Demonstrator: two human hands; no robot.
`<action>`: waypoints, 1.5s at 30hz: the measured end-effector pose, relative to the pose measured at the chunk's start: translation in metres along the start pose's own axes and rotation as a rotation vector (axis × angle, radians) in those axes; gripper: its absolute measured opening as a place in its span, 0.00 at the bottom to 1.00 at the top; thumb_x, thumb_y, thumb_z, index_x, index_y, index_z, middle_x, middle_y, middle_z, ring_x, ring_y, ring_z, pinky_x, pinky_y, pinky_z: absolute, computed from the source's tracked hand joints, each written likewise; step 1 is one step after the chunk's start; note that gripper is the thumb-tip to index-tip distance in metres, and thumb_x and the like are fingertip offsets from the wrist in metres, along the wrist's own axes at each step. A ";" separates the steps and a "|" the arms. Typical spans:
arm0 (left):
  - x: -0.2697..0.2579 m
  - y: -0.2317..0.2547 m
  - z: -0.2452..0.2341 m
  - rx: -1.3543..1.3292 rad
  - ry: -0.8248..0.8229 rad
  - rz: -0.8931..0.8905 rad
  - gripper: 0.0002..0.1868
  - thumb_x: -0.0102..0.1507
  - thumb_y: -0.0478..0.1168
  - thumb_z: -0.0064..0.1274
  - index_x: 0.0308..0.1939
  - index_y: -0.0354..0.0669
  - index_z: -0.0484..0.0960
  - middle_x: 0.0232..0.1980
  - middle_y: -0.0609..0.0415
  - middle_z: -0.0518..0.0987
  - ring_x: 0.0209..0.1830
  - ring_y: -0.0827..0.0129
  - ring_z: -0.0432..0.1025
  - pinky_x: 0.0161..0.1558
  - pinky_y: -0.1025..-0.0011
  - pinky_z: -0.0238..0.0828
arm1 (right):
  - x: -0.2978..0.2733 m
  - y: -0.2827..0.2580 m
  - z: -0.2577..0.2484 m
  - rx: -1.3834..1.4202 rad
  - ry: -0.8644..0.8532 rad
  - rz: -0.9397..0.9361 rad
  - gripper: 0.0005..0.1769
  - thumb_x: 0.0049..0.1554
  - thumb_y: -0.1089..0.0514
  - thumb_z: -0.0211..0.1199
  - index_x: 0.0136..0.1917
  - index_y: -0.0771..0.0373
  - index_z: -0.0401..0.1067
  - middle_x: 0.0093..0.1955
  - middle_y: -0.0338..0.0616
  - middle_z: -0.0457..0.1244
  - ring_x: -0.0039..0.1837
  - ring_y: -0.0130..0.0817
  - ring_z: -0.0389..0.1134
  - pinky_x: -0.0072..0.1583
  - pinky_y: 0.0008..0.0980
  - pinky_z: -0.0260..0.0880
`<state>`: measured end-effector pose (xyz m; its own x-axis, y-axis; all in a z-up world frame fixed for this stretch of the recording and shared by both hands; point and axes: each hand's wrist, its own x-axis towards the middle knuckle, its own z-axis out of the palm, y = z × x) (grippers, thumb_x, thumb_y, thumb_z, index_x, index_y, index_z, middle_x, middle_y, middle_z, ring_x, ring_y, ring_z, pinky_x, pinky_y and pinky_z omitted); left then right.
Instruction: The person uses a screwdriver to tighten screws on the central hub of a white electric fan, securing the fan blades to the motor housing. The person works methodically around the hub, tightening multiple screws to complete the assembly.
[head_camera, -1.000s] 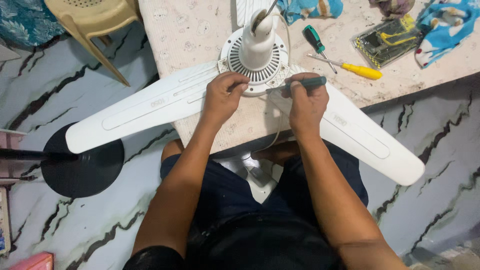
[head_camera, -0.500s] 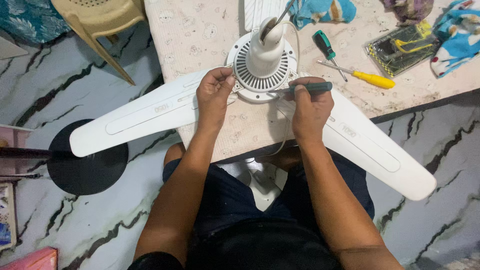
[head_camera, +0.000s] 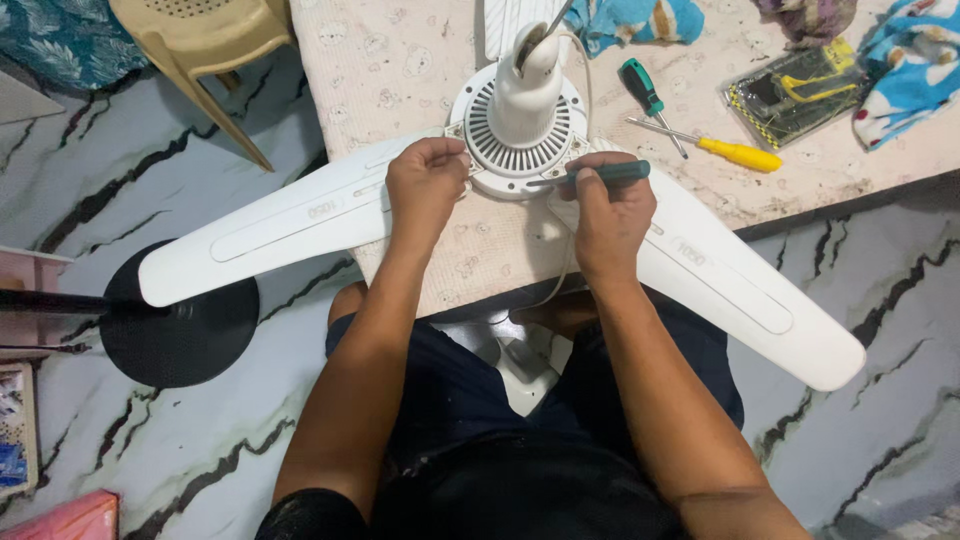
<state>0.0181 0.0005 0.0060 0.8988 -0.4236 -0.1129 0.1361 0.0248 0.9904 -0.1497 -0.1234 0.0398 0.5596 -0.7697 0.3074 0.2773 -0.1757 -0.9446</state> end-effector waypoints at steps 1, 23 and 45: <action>-0.002 0.003 0.000 0.066 0.026 -0.013 0.10 0.59 0.31 0.60 0.44 0.32 0.86 0.35 0.51 0.85 0.28 0.76 0.77 0.29 0.78 0.75 | -0.001 0.000 0.001 -0.006 0.001 0.008 0.04 0.63 0.67 0.57 0.52 0.68 0.71 0.47 0.45 0.68 0.46 0.28 0.70 0.52 0.29 0.73; -0.013 0.009 0.002 0.585 0.092 0.381 0.03 0.57 0.35 0.65 0.33 0.39 0.88 0.35 0.46 0.83 0.33 0.60 0.78 0.40 0.66 0.75 | -0.007 -0.002 0.026 0.042 -0.080 0.051 0.08 0.64 0.66 0.58 0.58 0.67 0.69 0.54 0.45 0.68 0.53 0.27 0.70 0.56 0.28 0.75; -0.022 -0.006 -0.011 0.584 0.099 0.498 0.05 0.60 0.41 0.61 0.38 0.49 0.90 0.36 0.55 0.82 0.37 0.60 0.78 0.40 0.64 0.73 | 0.004 -0.002 0.044 -0.217 -0.154 -0.029 0.08 0.64 0.65 0.60 0.57 0.67 0.71 0.49 0.40 0.68 0.49 0.25 0.70 0.52 0.25 0.73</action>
<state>0.0024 0.0196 0.0019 0.8331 -0.4041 0.3777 -0.5112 -0.3019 0.8047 -0.1138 -0.0991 0.0479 0.6706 -0.6630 0.3328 0.1301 -0.3365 -0.9326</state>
